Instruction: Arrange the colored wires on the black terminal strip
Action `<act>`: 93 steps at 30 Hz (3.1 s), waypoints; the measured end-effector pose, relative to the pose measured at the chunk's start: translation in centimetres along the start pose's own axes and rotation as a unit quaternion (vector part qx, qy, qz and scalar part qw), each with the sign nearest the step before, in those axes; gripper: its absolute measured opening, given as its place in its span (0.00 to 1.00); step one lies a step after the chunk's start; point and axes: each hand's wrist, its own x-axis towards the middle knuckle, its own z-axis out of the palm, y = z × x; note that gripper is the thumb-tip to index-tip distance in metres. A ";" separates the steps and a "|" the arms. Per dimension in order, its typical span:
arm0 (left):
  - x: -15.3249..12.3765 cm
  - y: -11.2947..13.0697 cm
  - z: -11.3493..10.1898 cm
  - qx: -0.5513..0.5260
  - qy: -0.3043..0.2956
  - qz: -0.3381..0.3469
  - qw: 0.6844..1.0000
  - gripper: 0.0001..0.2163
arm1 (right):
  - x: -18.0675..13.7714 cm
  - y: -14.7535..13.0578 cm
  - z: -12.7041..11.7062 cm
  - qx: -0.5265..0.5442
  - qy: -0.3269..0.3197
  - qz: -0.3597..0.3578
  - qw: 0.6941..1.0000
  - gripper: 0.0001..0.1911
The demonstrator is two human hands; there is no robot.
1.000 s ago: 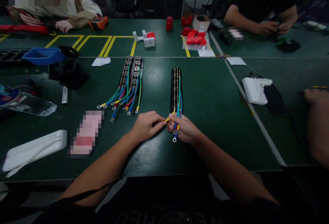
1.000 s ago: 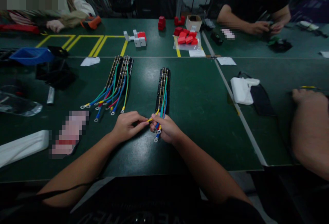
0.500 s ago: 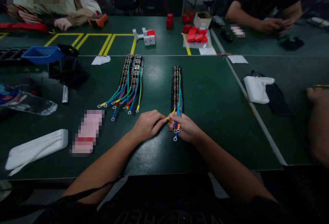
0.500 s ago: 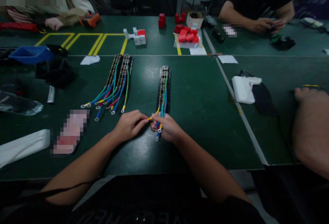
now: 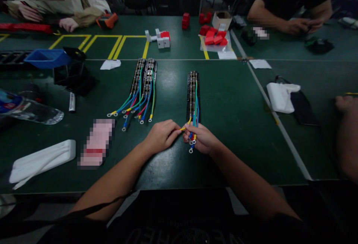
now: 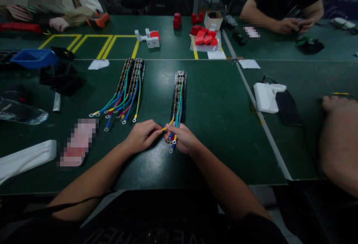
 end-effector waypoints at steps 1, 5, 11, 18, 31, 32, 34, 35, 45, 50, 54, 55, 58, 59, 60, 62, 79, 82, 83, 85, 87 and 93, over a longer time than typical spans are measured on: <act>0.0 0.0 0.0 0.001 -0.002 0.000 1.000 0.10 | 0.0 0.0 0.0 0.000 0.000 0.000 1.000 0.15; 0.0 0.0 0.1 -0.003 -0.003 -0.002 1.000 0.10 | 0.0 -0.1 0.0 -0.003 0.004 0.000 1.000 0.15; 0.0 0.1 0.0 -0.013 -0.007 -0.007 1.000 0.10 | 0.0 -0.1 0.0 -0.008 0.001 0.001 1.000 0.14; 0.0 0.1 0.0 -0.001 -0.019 -0.008 1.000 0.10 | 0.0 -0.2 0.1 -0.008 -0.002 0.007 1.000 0.14; 0.0 0.1 0.1 0.012 -0.028 -0.003 1.000 0.10 | -0.1 -0.3 0.2 -0.011 0.007 0.012 1.000 0.12; 0.0 0.0 0.1 0.014 -0.029 -0.004 0.999 0.11 | -0.1 -0.3 0.2 -0.010 0.007 0.013 1.000 0.12; 0.0 0.1 0.1 0.016 -0.030 -0.006 0.999 0.11 | -0.1 -0.3 0.2 -0.010 0.006 0.013 1.000 0.12; 0.0 0.1 0.1 0.016 -0.030 -0.006 0.999 0.11 | -0.1 -0.3 0.2 -0.010 0.007 0.013 1.000 0.12; 0.0 0.1 0.2 0.003 -0.026 -0.008 1.000 0.10 | 0.0 -0.3 0.1 -0.006 0.012 0.022 1.000 0.13; 0.0 0.1 0.1 0.009 -0.027 -0.011 1.000 0.10 | -0.1 -0.3 0.1 -0.008 0.007 0.016 1.000 0.12; 0.1 0.1 0.1 -0.004 -0.026 -0.013 1.000 0.10 | -0.1 -0.2 -0.1 -0.011 0.005 0.016 1.000 0.12; 0.1 0.0 0.1 -0.007 -0.027 -0.012 1.000 0.10 | 0.0 -0.2 -0.1 -0.011 0.006 0.016 1.000 0.12; 0.1 -0.1 0.2 -0.013 -0.029 -0.010 0.999 0.10 | 0.0 -0.2 -0.2 -0.008 0.007 0.018 1.000 0.12; 0.1 -0.1 0.2 -0.015 -0.031 -0.010 0.999 0.10 | 0.0 -0.2 -0.2 -0.008 0.007 0.017 1.000 0.12; 0.1 -0.1 0.2 -0.016 -0.031 -0.011 0.999 0.10 | 0.0 -0.2 -0.2 -0.008 0.007 0.017 1.000 0.12; 0.1 -0.1 0.2 -0.013 -0.034 -0.013 0.999 0.10 | 0.0 -0.2 -0.2 -0.009 0.005 0.017 1.000 0.12; 0.1 0.1 0.1 0.000 -0.038 -0.014 0.999 0.11 | -0.1 -0.3 -0.1 -0.017 0.009 0.020 1.000 0.11; 0.1 0.1 0.1 -0.001 -0.034 -0.013 0.999 0.11 | -0.1 -0.3 -0.1 -0.015 0.005 0.016 1.000 0.12; 0.0 0.1 0.1 -0.003 -0.031 -0.012 0.999 0.11 | -0.1 -0.3 -0.1 -0.014 0.005 0.015 1.000 0.12; 0.0 0.1 0.1 -0.005 -0.027 -0.013 1.000 0.10 | -0.1 -0.3 -0.1 -0.015 0.004 0.016 1.000 0.12; 0.0 0.1 0.2 -0.005 -0.028 -0.015 0.999 0.10 | -0.1 -0.2 -0.1 -0.017 0.004 0.015 1.000 0.12; 0.0 0.2 0.1 0.004 -0.038 -0.014 0.999 0.12 | -0.1 -0.3 0.0 -0.019 0.007 0.017 1.000 0.12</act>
